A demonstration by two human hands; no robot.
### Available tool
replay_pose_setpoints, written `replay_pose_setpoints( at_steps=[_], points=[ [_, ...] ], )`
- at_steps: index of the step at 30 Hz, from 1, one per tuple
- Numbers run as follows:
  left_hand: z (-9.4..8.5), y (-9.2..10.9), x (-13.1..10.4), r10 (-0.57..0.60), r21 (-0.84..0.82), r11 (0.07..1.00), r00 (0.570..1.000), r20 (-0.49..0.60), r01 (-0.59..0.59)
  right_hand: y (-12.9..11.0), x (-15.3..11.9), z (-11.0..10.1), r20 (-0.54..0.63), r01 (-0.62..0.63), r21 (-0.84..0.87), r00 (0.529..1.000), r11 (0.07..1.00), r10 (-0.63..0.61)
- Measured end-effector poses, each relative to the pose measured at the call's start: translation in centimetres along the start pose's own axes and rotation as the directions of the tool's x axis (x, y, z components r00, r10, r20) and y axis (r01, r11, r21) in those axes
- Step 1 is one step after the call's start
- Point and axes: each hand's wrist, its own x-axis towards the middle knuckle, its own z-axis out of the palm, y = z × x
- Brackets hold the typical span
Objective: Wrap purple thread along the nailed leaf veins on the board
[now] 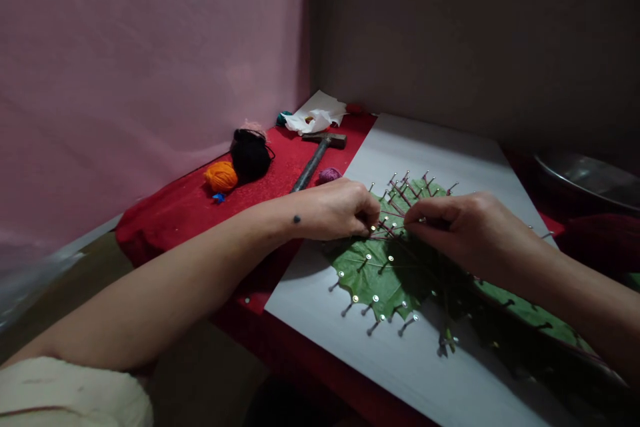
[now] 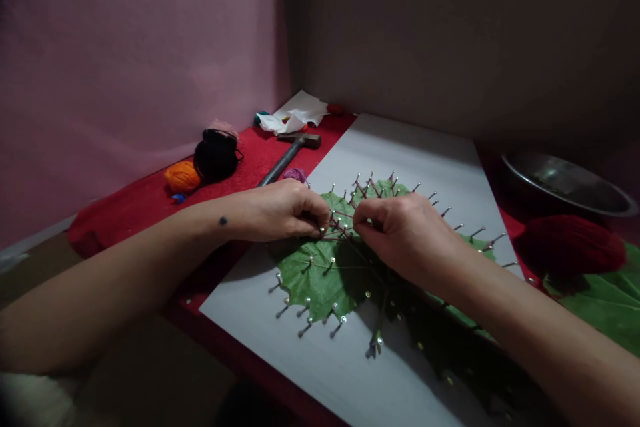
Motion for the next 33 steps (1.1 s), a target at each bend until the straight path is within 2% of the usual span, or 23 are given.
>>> replay_pose_setpoints(
  at_steps=[5, 12, 16, 21, 25, 33],
  points=[
    [-0.1, -0.1, -0.1, 0.016, -0.009, 1.0, 1.0, -0.008, -0.016, 0.4, -0.5, 0.3, 0.002, -0.012, 0.02, 1.0, 1.0, 0.012],
    [0.0, 0.0, 0.0, 0.042, 0.016, 0.999, 0.999, -0.01, -0.042, 0.1, -0.2, 0.0, 0.07, -0.108, 0.167, 0.993, 0.98, 0.098],
    [0.1, -0.1, 0.1, 0.041, 0.014, 0.999, 0.999, -0.024, -0.04, 0.1, 0.0, 0.0, 0.051, -0.111, 0.122, 0.993, 0.986, 0.105],
    [0.1, -0.2, 0.2, 0.077, 0.097, 0.993, 0.995, -0.068, -0.071, 0.2, 0.3, 0.2, 0.056, -0.134, 0.073, 0.99, 0.988, 0.13],
    [0.2, -0.5, 0.2, 0.107, 0.08, 0.992, 0.991, -0.086, -0.1, 0.0, 0.7, 0.1, 0.046, -0.118, 0.033, 0.992, 0.993, 0.116],
    [0.1, -0.6, 0.4, 0.088, 0.069, 0.994, 0.996, -0.033, -0.086, 0.4, 0.2, 0.4, 0.062, -0.144, 0.095, 0.988, 0.985, 0.138]
  ],
)
